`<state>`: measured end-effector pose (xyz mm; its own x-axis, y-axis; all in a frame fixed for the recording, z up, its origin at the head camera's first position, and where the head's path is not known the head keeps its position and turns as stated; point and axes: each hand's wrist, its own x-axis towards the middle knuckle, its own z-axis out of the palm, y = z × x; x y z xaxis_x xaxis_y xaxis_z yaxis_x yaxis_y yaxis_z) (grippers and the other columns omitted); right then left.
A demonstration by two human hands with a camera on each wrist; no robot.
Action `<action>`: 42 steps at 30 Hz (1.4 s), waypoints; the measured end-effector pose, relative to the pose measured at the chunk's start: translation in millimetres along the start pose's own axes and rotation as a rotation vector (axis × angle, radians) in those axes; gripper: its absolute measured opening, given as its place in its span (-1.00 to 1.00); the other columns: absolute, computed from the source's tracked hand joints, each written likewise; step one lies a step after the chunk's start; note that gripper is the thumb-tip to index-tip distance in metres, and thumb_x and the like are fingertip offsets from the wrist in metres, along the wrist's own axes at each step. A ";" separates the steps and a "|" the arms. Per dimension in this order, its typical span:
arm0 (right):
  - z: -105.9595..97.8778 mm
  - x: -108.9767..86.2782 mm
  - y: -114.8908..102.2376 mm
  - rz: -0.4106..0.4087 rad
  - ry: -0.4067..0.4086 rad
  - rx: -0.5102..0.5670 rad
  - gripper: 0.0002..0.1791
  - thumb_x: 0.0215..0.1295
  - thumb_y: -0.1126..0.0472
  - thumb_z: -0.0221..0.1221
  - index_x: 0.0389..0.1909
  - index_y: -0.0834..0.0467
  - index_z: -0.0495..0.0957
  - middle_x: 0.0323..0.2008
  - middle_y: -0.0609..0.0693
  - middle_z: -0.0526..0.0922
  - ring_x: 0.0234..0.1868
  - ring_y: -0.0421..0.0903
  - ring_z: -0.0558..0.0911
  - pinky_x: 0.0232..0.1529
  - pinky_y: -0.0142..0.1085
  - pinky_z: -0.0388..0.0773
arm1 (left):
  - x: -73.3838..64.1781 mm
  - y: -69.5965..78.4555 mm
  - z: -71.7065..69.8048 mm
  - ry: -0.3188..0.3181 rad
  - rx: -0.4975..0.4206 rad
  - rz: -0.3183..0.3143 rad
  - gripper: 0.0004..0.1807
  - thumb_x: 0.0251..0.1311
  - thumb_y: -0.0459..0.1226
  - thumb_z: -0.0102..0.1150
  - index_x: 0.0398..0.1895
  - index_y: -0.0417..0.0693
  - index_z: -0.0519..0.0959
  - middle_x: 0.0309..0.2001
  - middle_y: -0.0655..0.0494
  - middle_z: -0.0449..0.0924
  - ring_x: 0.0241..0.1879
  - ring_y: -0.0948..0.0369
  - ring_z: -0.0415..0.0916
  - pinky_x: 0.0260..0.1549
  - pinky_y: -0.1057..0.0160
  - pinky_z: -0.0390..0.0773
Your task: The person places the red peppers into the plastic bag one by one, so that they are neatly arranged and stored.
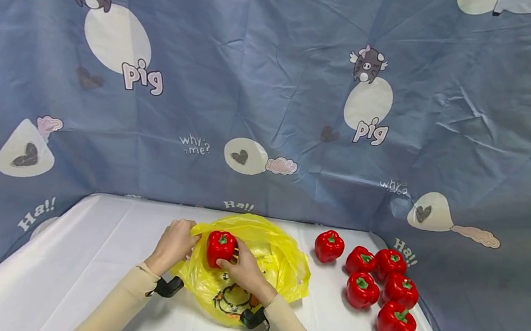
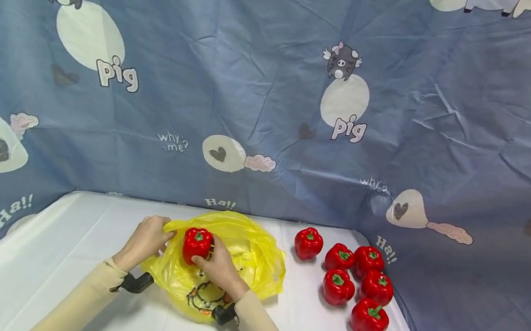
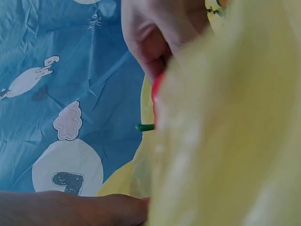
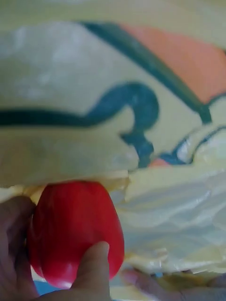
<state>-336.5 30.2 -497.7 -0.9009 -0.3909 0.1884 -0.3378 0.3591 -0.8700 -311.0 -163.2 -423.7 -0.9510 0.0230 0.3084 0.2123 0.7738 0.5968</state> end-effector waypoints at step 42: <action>-63.8 -61.6 -28.7 0.024 -0.032 -0.112 -0.01 0.14 -0.12 0.33 0.47 0.14 0.05 0.35 0.11 0.34 0.34 0.10 0.39 0.26 -0.08 0.38 | 5.1 -1.7 0.9 0.039 0.080 0.096 -0.88 0.12 -0.33 0.31 -0.34 -0.24 0.70 -0.66 0.07 0.53 -0.73 0.29 0.17 -0.69 0.30 0.20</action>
<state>-288.7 98.0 -455.3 -0.9007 -0.4070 0.1520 -0.3460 0.4602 -0.8176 -316.4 -163.8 -423.8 -0.9173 0.0754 0.3910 0.2815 0.8172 0.5029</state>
